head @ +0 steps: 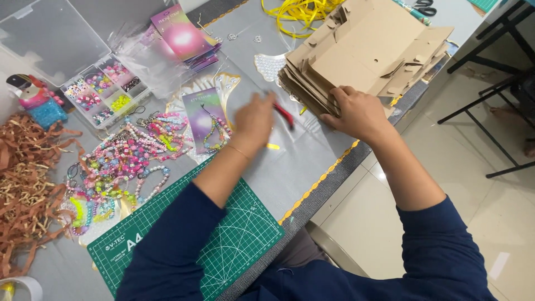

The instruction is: Folding a cardboard box, adding shredded paper filler, and placing a beaded accessory inside to prepare a gift.

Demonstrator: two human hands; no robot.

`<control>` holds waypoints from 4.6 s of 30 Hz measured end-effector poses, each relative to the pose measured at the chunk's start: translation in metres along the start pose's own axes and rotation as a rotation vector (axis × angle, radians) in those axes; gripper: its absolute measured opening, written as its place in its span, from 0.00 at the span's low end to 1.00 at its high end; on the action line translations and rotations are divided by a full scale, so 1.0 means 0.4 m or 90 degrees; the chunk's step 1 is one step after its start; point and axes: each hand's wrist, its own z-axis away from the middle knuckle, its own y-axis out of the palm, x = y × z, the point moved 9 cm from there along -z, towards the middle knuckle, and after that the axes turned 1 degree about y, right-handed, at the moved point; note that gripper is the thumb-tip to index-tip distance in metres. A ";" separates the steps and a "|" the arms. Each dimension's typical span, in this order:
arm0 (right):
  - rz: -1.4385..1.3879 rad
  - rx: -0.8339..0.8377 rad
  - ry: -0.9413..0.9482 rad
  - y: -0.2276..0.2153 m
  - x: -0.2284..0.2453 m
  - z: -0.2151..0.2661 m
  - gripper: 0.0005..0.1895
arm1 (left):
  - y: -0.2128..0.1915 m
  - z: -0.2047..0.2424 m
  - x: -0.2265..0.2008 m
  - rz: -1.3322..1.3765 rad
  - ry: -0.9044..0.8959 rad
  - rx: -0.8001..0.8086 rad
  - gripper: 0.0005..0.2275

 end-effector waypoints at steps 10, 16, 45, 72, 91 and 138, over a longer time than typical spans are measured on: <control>0.060 -0.003 0.009 0.031 0.025 -0.013 0.34 | -0.130 -0.007 0.210 -0.169 -0.053 -0.187 0.15; 0.113 -0.045 -0.044 0.110 -0.005 -0.037 0.25 | -0.024 -0.010 -0.017 0.119 0.041 -0.151 0.13; 0.026 -0.108 -0.046 -0.032 -0.016 0.017 0.26 | 0.227 -0.106 -0.156 0.863 -0.287 0.107 0.15; 0.164 -0.215 -0.080 0.053 -0.020 0.023 0.34 | 0.122 -0.084 -0.251 1.030 -0.249 0.085 0.34; 0.242 -0.402 0.017 0.013 -0.053 0.043 0.19 | 0.127 -0.071 -0.223 0.734 -0.248 0.062 0.17; 0.364 -0.590 -0.041 -0.060 -0.075 0.148 0.10 | -0.660 0.429 0.107 0.655 0.082 -0.199 0.06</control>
